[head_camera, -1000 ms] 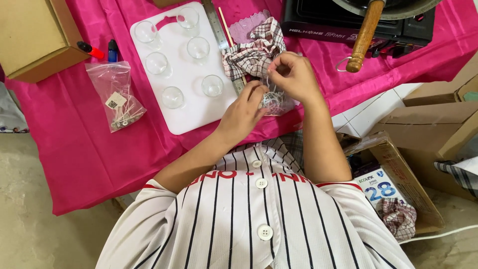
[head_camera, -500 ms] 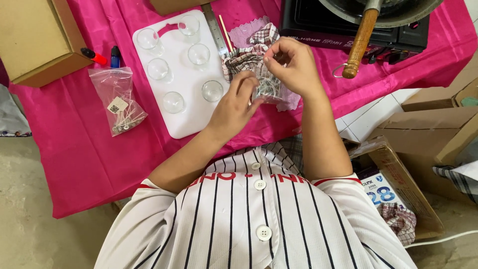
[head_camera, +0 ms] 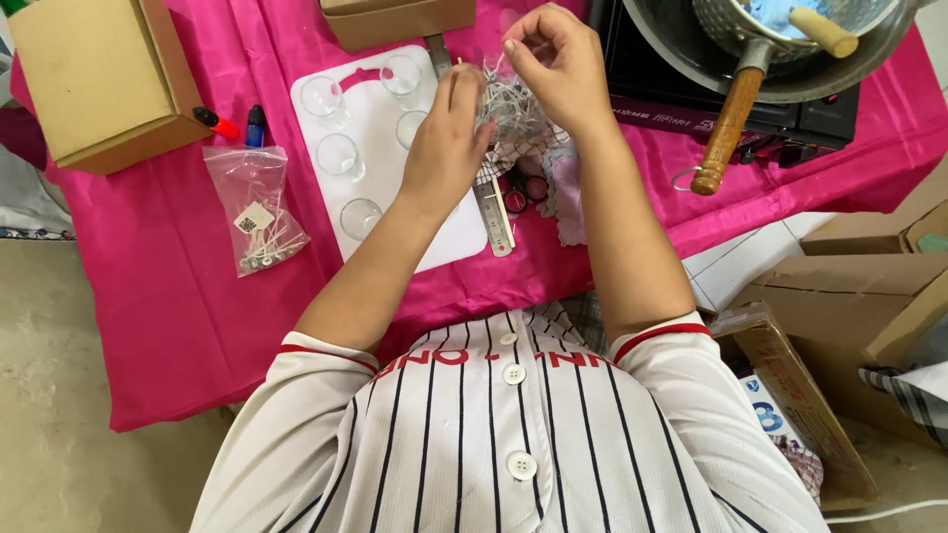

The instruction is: Placing candle wicks into small glass containers arranged in a tray.

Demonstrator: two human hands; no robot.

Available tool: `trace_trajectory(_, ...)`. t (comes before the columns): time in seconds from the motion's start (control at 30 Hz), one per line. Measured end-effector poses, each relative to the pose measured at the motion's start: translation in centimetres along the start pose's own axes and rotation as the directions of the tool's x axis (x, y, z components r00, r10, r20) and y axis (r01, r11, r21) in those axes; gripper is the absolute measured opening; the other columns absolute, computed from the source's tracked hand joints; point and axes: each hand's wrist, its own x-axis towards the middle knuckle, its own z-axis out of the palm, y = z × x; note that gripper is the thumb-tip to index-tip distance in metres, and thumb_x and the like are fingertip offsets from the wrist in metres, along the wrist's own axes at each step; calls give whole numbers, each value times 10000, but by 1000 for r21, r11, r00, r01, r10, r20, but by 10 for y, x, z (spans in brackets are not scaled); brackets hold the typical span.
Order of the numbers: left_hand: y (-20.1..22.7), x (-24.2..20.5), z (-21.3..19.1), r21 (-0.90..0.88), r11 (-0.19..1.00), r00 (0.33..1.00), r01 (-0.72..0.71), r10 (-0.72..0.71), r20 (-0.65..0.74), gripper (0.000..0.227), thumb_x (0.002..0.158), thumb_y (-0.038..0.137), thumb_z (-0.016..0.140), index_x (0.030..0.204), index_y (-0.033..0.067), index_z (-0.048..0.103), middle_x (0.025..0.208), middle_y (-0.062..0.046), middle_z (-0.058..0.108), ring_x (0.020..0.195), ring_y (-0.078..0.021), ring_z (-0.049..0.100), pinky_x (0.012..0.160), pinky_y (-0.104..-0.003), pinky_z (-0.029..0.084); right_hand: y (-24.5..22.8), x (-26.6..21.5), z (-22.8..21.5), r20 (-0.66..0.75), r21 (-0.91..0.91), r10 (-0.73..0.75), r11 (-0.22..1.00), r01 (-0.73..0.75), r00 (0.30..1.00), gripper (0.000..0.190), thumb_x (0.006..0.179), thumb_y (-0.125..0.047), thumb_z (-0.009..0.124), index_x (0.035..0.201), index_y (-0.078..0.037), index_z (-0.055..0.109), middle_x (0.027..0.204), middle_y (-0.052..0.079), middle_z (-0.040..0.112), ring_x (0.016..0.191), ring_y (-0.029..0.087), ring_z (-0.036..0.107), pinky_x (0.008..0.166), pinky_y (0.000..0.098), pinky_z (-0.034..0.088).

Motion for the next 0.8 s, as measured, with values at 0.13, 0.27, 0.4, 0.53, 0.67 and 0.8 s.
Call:
trace_trajectory(0.13, -1, 9, -1, -6, 998, 998, 63, -63, -6, 450, 918, -35, 724, 1247, 52, 429, 1327, -195, 507, 985, -453, 680, 669, -520, 536, 8, 8, 4, -11, -7, 4, 1000, -4, 1000, 109, 966, -6, 703, 896, -86, 680, 903, 5, 626, 763, 81, 551, 657, 228, 450)
trace_trajectory(0.27, 3, 12, -12, -41, 998, 998, 39, -41, -51, 469, 905, -49, 724, 1255, 60, 431, 1273, -155, 551, 976, -363, 656, 718, -478, 545, -8, 15, 1, -15, -21, -54, 998, 54, 998, 87, 977, -8, 701, 922, -72, 679, 916, 17, 629, 773, 94, 564, 668, 235, 466)
trace_trajectory(0.4, 5, 20, -20, -57, 998, 993, -9, 2, -114, 449, 897, -89, 726, 1188, 67, 422, 1250, -136, 544, 920, -287, 627, 721, -445, 548, -18, 28, 0, -31, -65, -106, 992, 104, 994, 73, 978, -21, 712, 925, -68, 692, 908, 32, 653, 754, 98, 594, 665, 234, 480)
trace_trajectory(0.53, 6, 22, -25, -73, 997, 989, -36, 25, -144, 461, 894, -114, 724, 1176, 80, 415, 1276, -128, 538, 912, -263, 673, 721, -412, 563, -20, 38, 3, -34, -87, -133, 988, 129, 991, 77, 964, -12, 717, 920, -74, 701, 878, 18, 667, 718, 88, 608, 647, 228, 480)
trace_trajectory(0.67, 4, 24, -24, -99, 995, 986, -26, 9, -167, 457, 921, -79, 721, 1235, 71, 425, 1271, -122, 552, 954, -240, 699, 766, -394, 591, -23, 44, 2, -27, -98, -139, 986, 136, 990, 91, 983, -32, 712, 908, -81, 698, 827, -4, 659, 706, 81, 584, 649, 243, 465)
trace_trajectory(0.8, 3, 26, -23, -81, 996, 987, -22, 8, -163, 473, 889, -91, 741, 1195, 81, 423, 1210, -112, 553, 872, -223, 647, 711, -400, 556, -29, 45, 4, -13, -72, -114, 991, 113, 993, 102, 978, -14, 701, 895, -72, 694, 833, 3, 656, 705, 76, 593, 632, 229, 464)
